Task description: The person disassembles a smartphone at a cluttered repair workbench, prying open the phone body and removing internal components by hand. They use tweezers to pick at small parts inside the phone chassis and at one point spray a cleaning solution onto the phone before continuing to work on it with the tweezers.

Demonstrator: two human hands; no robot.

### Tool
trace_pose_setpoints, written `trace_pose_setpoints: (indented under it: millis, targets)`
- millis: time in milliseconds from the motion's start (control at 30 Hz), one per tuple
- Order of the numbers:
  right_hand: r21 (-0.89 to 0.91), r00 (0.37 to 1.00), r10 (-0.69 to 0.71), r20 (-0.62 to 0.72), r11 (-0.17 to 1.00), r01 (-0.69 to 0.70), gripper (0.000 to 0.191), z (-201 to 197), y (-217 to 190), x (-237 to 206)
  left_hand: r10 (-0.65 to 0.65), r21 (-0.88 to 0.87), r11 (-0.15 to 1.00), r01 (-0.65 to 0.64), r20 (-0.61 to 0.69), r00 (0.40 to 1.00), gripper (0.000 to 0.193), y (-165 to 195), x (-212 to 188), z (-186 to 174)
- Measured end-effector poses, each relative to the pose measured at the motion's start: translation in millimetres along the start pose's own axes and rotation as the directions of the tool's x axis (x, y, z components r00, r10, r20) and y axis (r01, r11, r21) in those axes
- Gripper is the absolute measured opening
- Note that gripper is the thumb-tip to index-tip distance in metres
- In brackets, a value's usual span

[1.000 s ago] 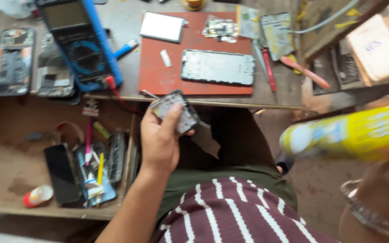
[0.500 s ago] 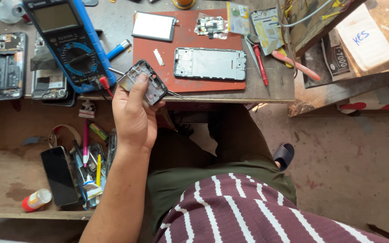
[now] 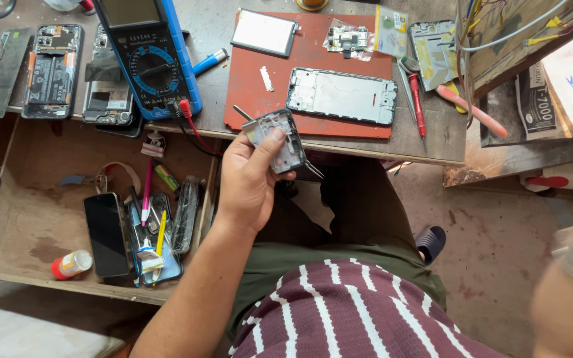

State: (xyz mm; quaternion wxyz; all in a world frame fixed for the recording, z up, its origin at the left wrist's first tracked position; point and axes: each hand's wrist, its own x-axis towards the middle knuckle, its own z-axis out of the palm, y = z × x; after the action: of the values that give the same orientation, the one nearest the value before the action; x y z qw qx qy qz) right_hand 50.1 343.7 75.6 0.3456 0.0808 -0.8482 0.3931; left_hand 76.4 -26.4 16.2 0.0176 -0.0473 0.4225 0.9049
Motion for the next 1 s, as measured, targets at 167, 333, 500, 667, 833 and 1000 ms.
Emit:
trace_pose_setpoints:
  millis: [167, 333, 500, 667, 833, 1000]
  targets:
    - [0.487, 0.712, -0.002, 0.702, 0.731, -0.478, 0.025, 68.7, -49.4, -62.7, -0.099, -0.007, 0.995, 0.099, 0.01, 0.995, 0.016, -5.8, -7.2, 6.5]
    - [0.335, 0.393, 0.084, 0.916, 0.381, -0.862, 0.022, 130.8, -73.9, -94.7, -0.146, -0.014, 0.989, 0.148, 0.086, 0.986, 0.016, -2.2, -13.4, 5.7]
    - [0.312, 0.326, 0.045, 0.944, 0.194, -0.93, 0.024, 142.4, -63.1, -98.8, -0.153, 0.029, 0.988, 0.151, 0.072, 0.986, 0.017, 2.8, -18.8, 1.1]
    - [0.267, 0.265, 0.032, 0.964, -0.12, -0.956, 0.046, 129.0, -49.7, -112.3, -0.079, 0.088, 0.993, 0.081, -0.022, 0.997, 0.018, 13.1, -14.9, -18.0]
    - [0.361, 0.357, 0.128, 0.925, -0.012, -0.932, 0.035, 132.4, -42.7, -112.6, 0.021, 0.111, 0.994, -0.016, -0.044, 0.999, 0.025, 8.0, 0.7, -31.4]
    - [0.654, 0.746, 0.0, 0.666, 0.482, -0.583, 0.015, 150.9, -48.0, -77.7, 0.08, 0.139, 0.988, -0.067, -0.085, 0.993, 0.028, 2.6, 26.3, -28.7]
